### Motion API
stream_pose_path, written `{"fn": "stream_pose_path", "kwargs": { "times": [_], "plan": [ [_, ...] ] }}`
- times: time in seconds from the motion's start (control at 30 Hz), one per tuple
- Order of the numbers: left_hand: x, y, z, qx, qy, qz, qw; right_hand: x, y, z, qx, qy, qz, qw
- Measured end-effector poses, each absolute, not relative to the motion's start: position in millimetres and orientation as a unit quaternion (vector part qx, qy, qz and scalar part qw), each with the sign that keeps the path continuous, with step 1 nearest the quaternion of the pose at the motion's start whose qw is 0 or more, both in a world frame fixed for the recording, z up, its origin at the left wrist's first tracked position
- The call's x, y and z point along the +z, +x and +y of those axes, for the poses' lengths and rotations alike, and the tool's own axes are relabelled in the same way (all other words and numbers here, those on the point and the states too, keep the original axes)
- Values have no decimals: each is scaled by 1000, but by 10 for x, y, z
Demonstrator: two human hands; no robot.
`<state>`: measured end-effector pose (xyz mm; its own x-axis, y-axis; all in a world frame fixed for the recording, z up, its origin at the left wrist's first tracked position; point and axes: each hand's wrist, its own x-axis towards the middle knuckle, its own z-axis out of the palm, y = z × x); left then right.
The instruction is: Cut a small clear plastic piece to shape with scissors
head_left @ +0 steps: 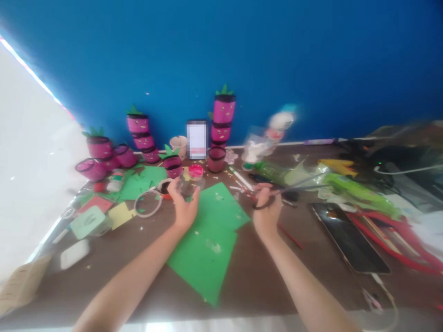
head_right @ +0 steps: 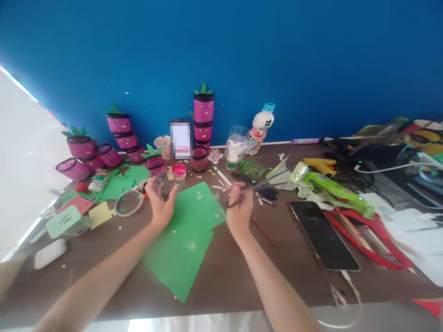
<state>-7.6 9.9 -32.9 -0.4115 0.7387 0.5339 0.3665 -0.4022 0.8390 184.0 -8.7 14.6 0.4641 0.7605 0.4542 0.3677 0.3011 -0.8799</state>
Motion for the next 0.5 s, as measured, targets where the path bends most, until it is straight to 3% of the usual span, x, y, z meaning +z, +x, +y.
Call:
{"fn": "stream_pose_path", "kwargs": {
  "times": [0.5],
  "plan": [
    [-334,-63,92,657,531,519,132,159,1855,-101,154,-589,-485,627]
  ]
}}
